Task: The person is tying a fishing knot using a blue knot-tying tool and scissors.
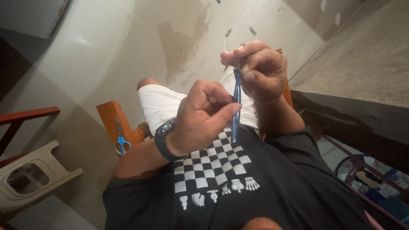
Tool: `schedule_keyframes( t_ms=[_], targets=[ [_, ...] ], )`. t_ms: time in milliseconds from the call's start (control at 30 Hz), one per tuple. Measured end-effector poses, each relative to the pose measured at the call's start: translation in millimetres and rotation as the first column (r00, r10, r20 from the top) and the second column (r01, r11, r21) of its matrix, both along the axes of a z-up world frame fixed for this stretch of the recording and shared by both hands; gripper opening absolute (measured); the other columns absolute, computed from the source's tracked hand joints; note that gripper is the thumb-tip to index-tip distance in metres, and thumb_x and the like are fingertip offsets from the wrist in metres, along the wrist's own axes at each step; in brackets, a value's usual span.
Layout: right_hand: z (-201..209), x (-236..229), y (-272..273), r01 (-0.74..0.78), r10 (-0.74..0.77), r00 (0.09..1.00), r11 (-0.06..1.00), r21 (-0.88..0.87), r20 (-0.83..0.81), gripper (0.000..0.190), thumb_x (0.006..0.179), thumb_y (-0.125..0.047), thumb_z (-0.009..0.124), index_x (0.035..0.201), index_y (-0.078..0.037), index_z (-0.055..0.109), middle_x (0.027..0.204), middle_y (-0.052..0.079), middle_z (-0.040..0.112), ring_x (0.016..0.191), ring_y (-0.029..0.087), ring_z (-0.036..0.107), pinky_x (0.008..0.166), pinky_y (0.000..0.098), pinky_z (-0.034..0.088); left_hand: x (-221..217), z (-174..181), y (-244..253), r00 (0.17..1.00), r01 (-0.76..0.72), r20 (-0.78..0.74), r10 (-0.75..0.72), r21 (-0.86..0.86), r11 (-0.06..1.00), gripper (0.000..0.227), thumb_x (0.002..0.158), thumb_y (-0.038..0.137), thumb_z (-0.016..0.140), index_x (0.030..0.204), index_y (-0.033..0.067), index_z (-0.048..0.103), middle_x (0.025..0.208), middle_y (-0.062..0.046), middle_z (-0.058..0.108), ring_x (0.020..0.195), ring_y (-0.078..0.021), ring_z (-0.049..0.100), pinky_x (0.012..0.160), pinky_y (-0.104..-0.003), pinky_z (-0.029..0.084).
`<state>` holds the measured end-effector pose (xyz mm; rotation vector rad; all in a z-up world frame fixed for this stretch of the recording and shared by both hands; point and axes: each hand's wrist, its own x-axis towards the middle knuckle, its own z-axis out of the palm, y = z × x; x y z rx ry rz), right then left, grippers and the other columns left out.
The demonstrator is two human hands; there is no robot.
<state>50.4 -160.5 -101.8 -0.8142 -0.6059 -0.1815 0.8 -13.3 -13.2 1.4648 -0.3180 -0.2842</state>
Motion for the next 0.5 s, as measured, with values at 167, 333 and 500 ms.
schedule_keyframes(
  t_ms=[167, 333, 500],
  targets=[
    [-0.1, -0.3, 0.2, -0.014, 0.015, 1.0, 0.999, 0.038, -0.011, 0.005, 0.085, 0.003, 0.051, 0.087, 0.0, 0.054, 0.11, 0.01, 0.056, 0.103, 0.03, 0.058, 0.092, 0.0373, 0.053, -2.4, 2.4, 3.1, 0.999, 0.044, 0.007, -0.044, 0.057, 0.997, 0.019, 0.082, 0.005, 0.059, 0.088, 0.0093, 0.042, 0.061, 0.0, 0.049, 0.048, -0.0068, 0.05, 0.043, -0.017, 0.042],
    [1.2, 1.5, 0.5, -0.041, 0.04, 0.999, 0.999, 0.027, 0.009, 0.005, 0.086, -0.001, 0.052, 0.089, -0.001, 0.055, 0.11, 0.008, 0.057, 0.103, 0.026, 0.059, 0.092, 0.0342, 0.052, -1.6, -3.4, 1.9, 0.999, 0.006, 0.038, -0.01, 0.109, 0.994, 0.019, 0.081, 0.006, 0.061, 0.087, 0.0099, 0.043, 0.065, 0.002, 0.049, 0.051, -0.0055, 0.046, 0.045, -0.017, 0.041],
    [-0.3, 0.4, -0.8, -0.035, 0.036, 0.999, 0.999, 0.026, -0.001, 0.005, 0.085, 0.0, 0.051, 0.089, 0.0, 0.054, 0.11, 0.009, 0.056, 0.102, 0.028, 0.059, 0.091, 0.0373, 0.053, -1.8, -5.0, 2.0, 0.998, -0.013, 0.061, 0.006, 0.121, 0.993, 0.018, 0.081, 0.006, 0.06, 0.087, 0.0095, 0.043, 0.064, 0.002, 0.048, 0.05, -0.005, 0.045, 0.045, -0.017, 0.04]
  ],
)
